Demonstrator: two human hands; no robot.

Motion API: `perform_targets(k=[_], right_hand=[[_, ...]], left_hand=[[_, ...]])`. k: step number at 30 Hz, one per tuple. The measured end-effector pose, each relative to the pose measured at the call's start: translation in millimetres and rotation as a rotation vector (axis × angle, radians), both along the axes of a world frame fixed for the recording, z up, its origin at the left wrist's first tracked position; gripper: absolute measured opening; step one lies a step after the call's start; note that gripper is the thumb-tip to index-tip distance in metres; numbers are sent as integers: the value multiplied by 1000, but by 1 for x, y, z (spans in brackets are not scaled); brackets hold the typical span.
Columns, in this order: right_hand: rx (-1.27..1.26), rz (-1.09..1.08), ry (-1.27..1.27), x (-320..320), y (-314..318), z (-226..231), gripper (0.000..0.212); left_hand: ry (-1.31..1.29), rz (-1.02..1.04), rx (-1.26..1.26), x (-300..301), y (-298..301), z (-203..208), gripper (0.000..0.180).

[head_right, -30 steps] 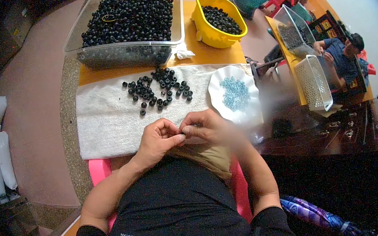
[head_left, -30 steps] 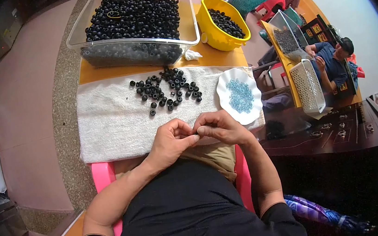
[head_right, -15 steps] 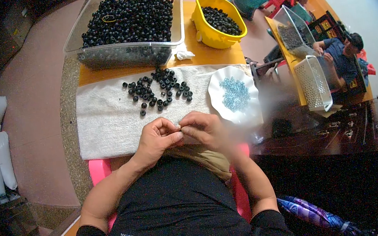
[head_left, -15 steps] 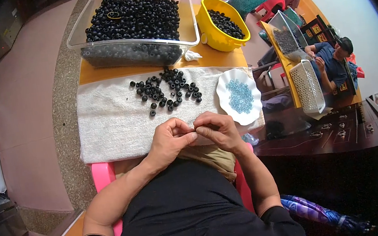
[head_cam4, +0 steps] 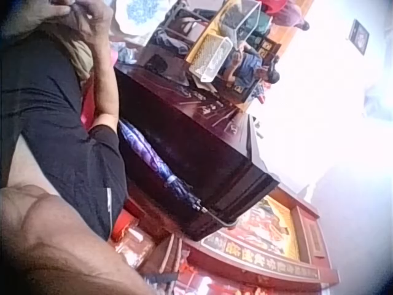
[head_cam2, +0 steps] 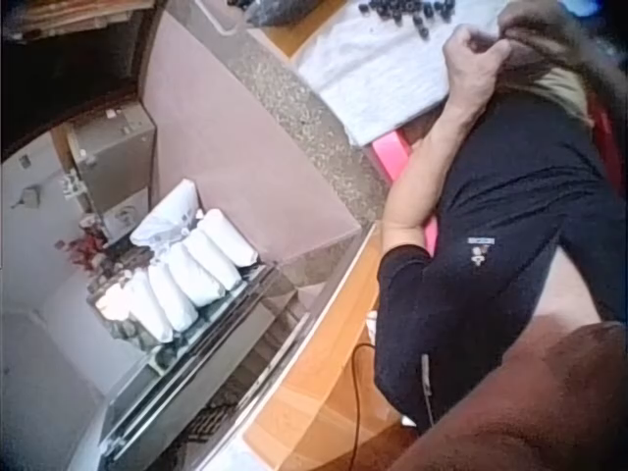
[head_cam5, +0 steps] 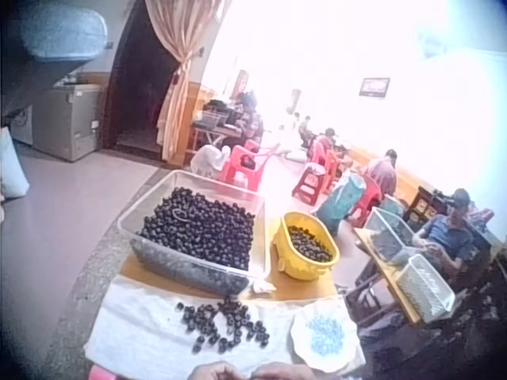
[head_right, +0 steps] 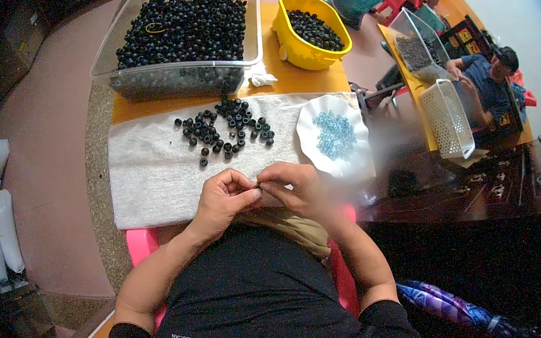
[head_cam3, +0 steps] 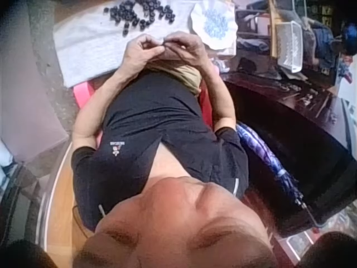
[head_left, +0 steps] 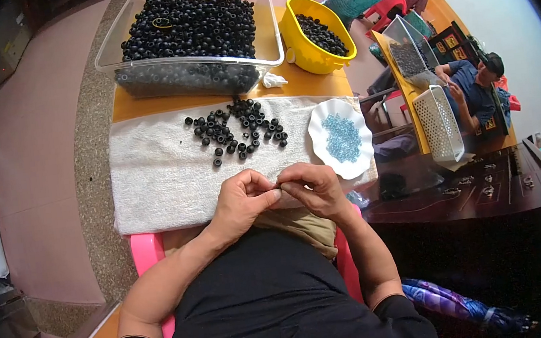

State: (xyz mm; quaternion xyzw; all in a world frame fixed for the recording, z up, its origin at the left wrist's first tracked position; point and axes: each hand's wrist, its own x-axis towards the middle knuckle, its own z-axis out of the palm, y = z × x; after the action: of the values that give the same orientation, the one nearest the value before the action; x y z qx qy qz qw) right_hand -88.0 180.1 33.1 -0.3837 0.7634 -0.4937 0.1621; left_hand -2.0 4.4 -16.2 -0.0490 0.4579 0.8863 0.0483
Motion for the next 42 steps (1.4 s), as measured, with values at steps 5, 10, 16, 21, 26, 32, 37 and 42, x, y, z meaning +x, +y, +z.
perform_targets(k=[5, 10, 16, 21, 26, 32, 37, 42], right_hand=[[41, 15, 92, -1, 3, 3, 17], [47, 67, 237, 1, 6, 6, 36], [63, -18, 402, 13, 5, 4, 51], [69, -32, 589, 18, -2, 3, 51], [14, -27, 749, 17, -7, 1, 50], [-32, -82, 715, 17, -3, -5, 51], [-1, -107, 747, 14, -2, -4, 57], [1, -109, 744, 14, -1, -5, 58]], left_hand=[[-4, -6, -4, -1, -1, 1, 14], [-31, 4, -12, 0, -1, -1, 14], [-60, -3, 22, 1, 0, 3, 14], [-59, -7, 23, 1, 0, 5, 15], [-62, 1, 43, 1, 0, 6, 15], [-115, 0, 57, 1, 0, 11, 15], [-171, 19, 75, 0, 1, 6, 19], [-158, -22, 64, 1, 0, 2, 22]])
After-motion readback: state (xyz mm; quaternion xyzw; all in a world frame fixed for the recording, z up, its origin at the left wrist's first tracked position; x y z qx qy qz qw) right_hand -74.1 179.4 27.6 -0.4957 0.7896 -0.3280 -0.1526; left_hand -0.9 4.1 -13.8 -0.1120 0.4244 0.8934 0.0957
